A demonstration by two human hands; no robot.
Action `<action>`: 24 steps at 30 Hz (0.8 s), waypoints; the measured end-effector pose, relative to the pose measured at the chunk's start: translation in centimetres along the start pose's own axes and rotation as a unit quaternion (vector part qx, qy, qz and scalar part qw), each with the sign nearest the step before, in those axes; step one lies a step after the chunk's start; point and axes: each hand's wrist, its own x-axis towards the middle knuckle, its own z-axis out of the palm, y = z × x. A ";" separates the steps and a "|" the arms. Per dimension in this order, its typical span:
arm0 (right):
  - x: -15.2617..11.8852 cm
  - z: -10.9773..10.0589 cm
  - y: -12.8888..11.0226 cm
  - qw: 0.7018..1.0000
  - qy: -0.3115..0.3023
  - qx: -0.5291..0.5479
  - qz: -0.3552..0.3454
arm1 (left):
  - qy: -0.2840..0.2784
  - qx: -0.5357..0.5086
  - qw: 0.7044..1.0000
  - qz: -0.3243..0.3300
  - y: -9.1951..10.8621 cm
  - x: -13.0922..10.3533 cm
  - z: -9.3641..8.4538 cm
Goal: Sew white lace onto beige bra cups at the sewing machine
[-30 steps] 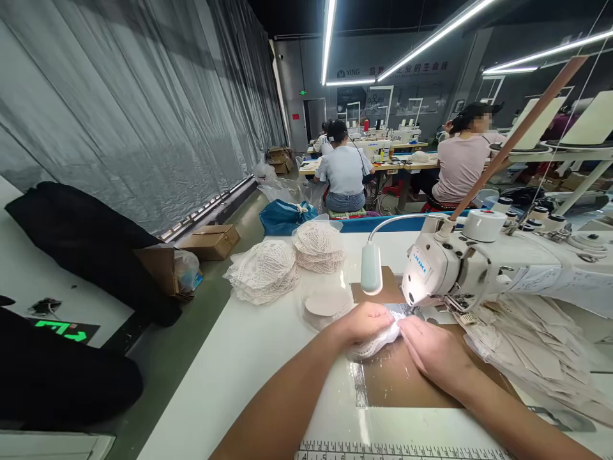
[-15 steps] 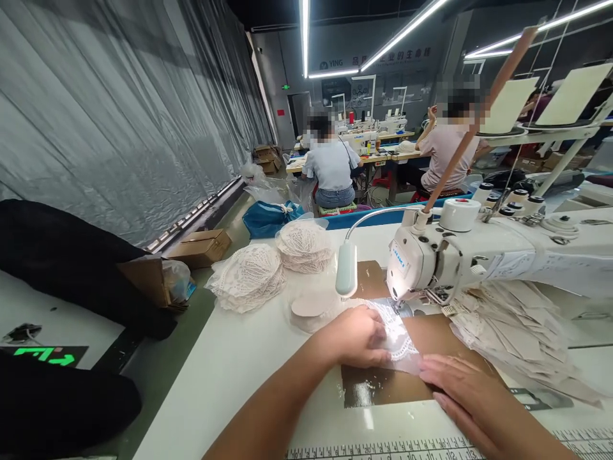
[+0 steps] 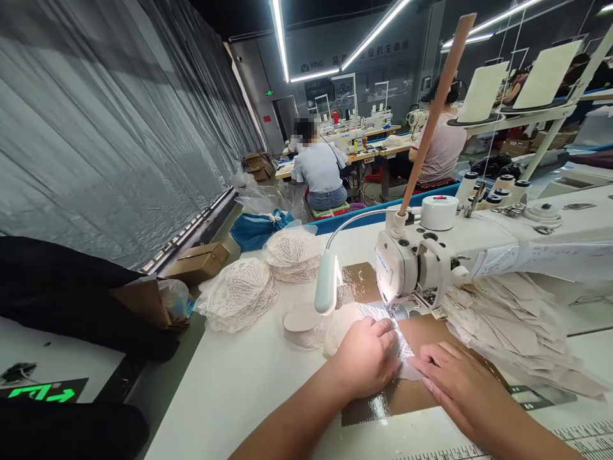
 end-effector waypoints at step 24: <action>2.3 -0.5 0.3 0.999 -0.030 0.002 0.023 | 0.029 0.066 0.997 0.015 -1.2 0.4 0.0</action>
